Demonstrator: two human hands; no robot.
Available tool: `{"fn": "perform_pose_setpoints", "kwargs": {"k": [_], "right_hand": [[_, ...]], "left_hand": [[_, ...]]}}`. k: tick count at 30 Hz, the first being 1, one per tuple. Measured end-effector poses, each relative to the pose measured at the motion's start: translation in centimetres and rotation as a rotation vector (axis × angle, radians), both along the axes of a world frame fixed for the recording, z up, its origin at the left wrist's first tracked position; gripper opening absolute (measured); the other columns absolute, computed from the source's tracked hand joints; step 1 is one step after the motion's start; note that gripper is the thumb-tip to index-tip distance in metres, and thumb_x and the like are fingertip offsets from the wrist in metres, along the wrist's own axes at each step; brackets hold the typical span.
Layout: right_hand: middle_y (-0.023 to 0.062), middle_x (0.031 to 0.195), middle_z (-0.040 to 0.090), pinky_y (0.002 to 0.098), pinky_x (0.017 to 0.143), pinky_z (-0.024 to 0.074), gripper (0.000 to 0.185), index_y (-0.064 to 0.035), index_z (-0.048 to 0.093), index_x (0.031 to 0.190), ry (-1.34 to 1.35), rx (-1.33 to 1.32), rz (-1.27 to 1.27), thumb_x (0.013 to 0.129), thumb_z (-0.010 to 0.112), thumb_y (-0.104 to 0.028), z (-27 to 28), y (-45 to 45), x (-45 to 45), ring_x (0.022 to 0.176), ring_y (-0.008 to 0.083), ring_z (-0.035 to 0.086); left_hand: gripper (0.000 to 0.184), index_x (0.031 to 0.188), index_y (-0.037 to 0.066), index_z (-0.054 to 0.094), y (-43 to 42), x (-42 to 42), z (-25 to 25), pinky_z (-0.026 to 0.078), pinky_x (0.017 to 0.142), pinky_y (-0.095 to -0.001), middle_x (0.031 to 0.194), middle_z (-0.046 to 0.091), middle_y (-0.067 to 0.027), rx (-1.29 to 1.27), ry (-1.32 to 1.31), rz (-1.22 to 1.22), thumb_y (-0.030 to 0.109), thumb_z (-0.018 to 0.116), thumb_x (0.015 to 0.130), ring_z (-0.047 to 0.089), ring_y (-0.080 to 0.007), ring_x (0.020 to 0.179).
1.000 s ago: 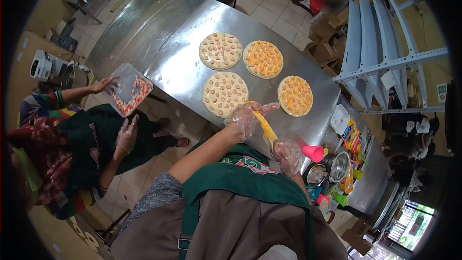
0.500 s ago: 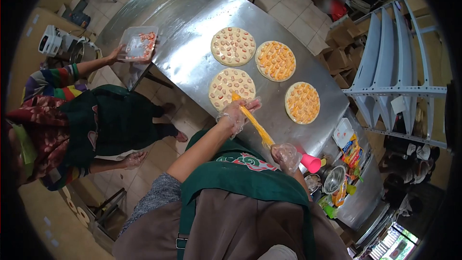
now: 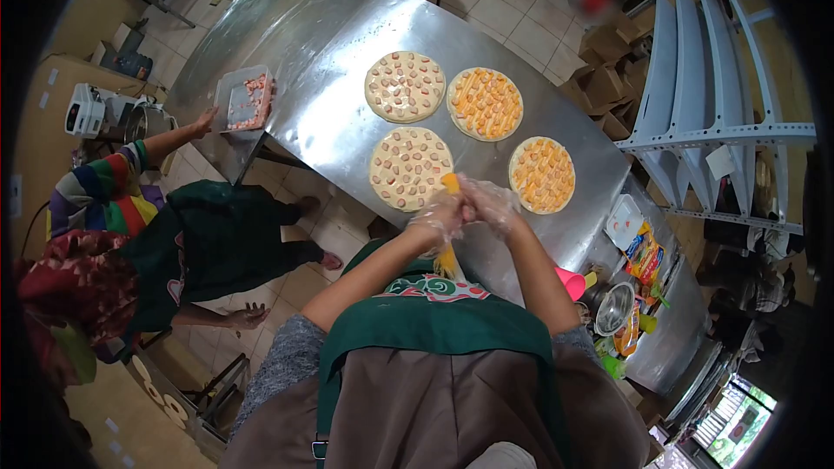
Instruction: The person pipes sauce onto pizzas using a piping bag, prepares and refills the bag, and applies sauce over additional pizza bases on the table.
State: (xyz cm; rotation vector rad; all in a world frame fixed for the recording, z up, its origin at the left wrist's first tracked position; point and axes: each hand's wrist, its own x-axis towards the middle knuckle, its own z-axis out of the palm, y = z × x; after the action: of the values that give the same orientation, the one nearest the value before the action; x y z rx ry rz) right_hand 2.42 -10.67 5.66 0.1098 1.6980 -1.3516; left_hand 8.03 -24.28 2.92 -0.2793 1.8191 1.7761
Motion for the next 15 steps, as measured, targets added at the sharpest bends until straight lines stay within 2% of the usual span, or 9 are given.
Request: {"fn": "perform_pose_setpoints", "kwargs": {"k": [1,3,7,10,13,14,15], "right_hand": [[0.0028,0.083,0.061,0.0185,0.057,0.045,0.045,-0.0023,0.054,0.114,0.041,0.008,0.064,0.088,0.052,-0.04,0.0,-1.2,-0.2,0.066,0.0081,0.056],[0.0028,0.08,0.059,0.0166,0.054,0.044,0.041,-0.0009,0.052,0.116,-0.046,-0.046,-0.078,0.087,0.056,-0.031,-1.9,-2.9,-0.6,0.062,0.0067,0.053],[0.0024,0.076,0.057,0.0178,0.053,0.0449,0.036,-0.001,0.049,0.116,-0.107,-0.143,-0.233,0.085,0.06,-0.015,-5.3,-5.6,-2.1,0.06,0.0063,0.051],[0.0051,0.076,0.059,0.0209,0.049,0.0438,0.023,0.0005,0.052,0.101,-0.136,-0.168,-0.325,0.083,0.061,-0.011,-6.8,-7.7,-3.1,0.058,0.0086,0.052],[0.0057,0.078,0.059,0.02,0.05,0.0431,0.016,-0.0024,0.052,0.095,-0.184,-0.163,-0.398,0.082,0.06,-0.007,-5.8,-9.5,-4.2,0.061,0.0085,0.052],[0.0042,0.074,0.057,0.0189,0.047,0.0402,0.013,-0.0038,0.052,0.092,-0.157,-0.176,-0.47,0.082,0.059,-0.007,-5.3,-10.3,-4.4,0.059,0.0083,0.051],[0.0034,0.076,0.057,0.0192,0.048,0.041,0.016,-0.0042,0.052,0.096,-0.143,-0.131,-0.427,0.083,0.059,-0.01,-4.8,-11.0,-4.8,0.059,0.0073,0.05]], "left_hand": [[0.024,0.074,0.01,0.049,0.2,-0.2,-0.4,0.035,0.044,-0.0274,0.059,0.046,-0.0007,-0.136,0.093,-0.16,0.027,0.041,0.088,0.041,-0.0128,0.046],[0.024,0.075,0.01,0.05,0.9,0.3,-4.1,0.035,0.042,-0.0292,0.06,0.048,-0.0016,-0.056,0.063,-0.071,0.026,0.039,0.088,0.043,-0.0141,0.046],[0.023,0.076,0.009,0.05,-0.8,0.3,-4.5,0.039,0.045,-0.0308,0.06,0.049,-0.0041,-0.009,-0.077,-0.009,0.022,0.037,0.089,0.048,-0.0169,0.049],[0.024,0.076,0.007,0.049,-2.4,0.3,-7.4,0.04,0.048,-0.032,0.061,0.049,-0.0054,-0.117,0.168,-0.194,0.022,0.037,0.09,0.05,-0.0186,0.052],[0.025,0.077,0.006,0.049,-4.0,-0.1,-9.2,0.042,0.05,-0.0331,0.062,0.05,-0.0067,-0.21,0.424,-0.352,0.021,0.036,0.091,0.052,-0.0203,0.055],[0.026,0.078,0.004,0.049,-4.4,-0.4,-9.4,0.042,0.052,-0.034,0.063,0.051,-0.0075,-0.209,0.538,-0.412,0.022,0.036,0.092,0.053,-0.0211,0.057],[0.027,0.079,0.003,0.049,-4.9,-0.2,-8.7,0.043,0.054,-0.0349,0.064,0.052,-0.0084,-0.205,0.646,-0.469,0.022,0.036,0.092,0.054,-0.0219,0.058]]}}
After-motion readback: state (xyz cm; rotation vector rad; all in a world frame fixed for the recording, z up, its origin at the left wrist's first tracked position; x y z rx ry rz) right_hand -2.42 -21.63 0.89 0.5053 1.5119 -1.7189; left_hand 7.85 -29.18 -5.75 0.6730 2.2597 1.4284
